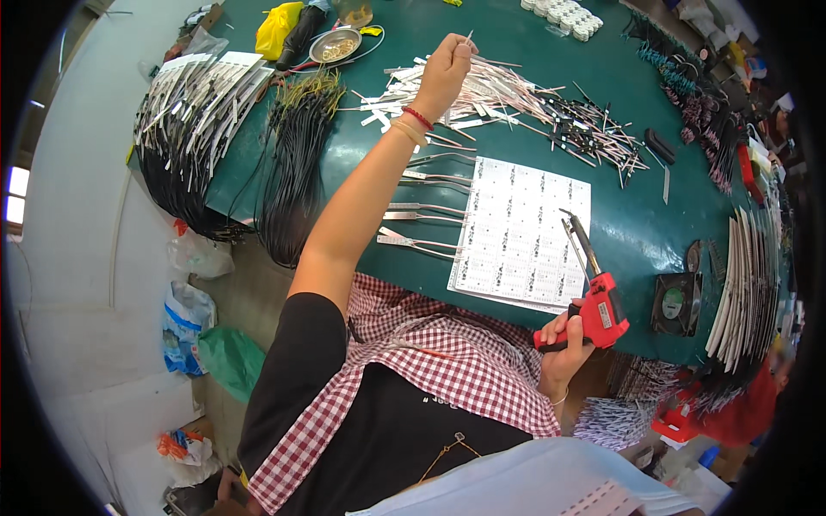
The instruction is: Soldering individual wires onto a sheet of LED strips at a workbench.
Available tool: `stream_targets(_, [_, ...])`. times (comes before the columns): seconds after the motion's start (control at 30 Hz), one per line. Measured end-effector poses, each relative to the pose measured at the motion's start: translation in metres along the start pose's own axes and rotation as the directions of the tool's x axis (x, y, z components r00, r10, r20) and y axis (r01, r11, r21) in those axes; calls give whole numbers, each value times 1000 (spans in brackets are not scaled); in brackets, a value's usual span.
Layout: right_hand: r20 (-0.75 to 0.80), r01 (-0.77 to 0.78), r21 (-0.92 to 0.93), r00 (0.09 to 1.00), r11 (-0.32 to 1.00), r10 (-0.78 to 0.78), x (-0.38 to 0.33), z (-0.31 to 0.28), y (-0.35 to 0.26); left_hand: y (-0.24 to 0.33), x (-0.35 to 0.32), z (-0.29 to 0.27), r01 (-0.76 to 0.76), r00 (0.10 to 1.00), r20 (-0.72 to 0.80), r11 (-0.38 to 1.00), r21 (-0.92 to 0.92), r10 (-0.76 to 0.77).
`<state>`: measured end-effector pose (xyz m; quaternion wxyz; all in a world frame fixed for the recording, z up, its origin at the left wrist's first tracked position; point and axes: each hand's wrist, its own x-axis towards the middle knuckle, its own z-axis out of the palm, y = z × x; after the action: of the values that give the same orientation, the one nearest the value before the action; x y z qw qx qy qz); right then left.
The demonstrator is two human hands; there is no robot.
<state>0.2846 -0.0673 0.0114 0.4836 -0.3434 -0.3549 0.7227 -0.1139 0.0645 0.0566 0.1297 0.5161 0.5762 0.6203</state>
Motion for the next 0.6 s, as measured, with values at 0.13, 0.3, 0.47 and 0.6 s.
stream_targets(0.13, [-1, 4, 7, 1000, 1000, -4, -3, 5, -2, -3, 5, -1, 152, 988, 51, 915, -373, -143])
stream_targets(0.3, [17, 7, 12, 1000, 1000, -8, -1, 2, -1, -35, 3, 0, 180, 983, 77, 963, -203, -168])
stream_targets(0.47, [-1, 23, 23, 1000, 999, -23, -1, 4, -2, -52, -4, 11, 262, 962, 16, 914, -309, -271])
stream_targets(0.6, [-10, 30, 23, 1000, 999, -30, -1, 2, -2, -64, -9, 11, 293, 956, 24, 935, -199, -294])
